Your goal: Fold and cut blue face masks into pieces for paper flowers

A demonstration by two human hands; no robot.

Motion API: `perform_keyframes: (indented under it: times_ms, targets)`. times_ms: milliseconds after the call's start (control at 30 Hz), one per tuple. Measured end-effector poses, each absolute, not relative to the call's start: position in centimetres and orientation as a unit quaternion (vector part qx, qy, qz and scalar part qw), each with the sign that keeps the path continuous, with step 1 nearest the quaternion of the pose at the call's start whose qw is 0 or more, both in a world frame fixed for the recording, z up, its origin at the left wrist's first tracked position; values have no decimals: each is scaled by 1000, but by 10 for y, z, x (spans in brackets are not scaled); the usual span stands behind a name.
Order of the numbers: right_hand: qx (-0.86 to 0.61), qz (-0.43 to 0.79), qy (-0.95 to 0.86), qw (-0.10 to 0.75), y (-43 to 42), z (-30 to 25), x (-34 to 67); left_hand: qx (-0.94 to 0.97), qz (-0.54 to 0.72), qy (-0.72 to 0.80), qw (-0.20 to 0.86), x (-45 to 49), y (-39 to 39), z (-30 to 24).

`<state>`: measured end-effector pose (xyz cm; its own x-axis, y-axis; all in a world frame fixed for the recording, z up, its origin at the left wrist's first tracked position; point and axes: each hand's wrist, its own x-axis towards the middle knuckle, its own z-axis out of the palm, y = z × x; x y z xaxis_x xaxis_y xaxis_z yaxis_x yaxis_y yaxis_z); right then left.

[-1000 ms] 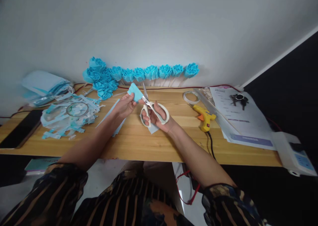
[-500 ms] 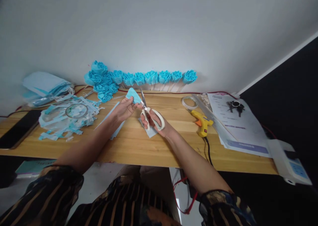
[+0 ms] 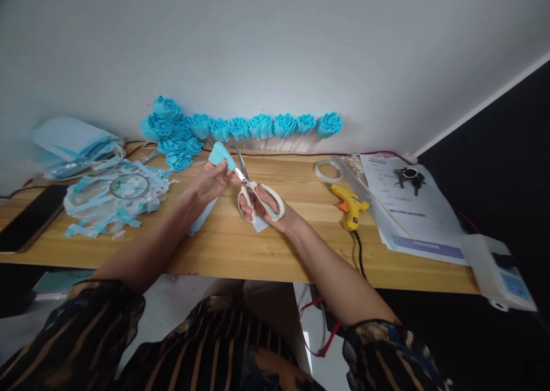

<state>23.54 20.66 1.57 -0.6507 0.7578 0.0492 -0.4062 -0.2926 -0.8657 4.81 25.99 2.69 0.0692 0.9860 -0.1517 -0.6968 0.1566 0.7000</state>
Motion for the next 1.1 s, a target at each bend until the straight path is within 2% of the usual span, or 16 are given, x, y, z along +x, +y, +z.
perform_keyframes:
  times_ms: [333,1100]
  targets:
    - [-189,785,-447,386,206,18,235,312,577,291,697,48,262,19]
    - [-234,777,-417,409,203,22,231,312,593,267,693,48,264,11]
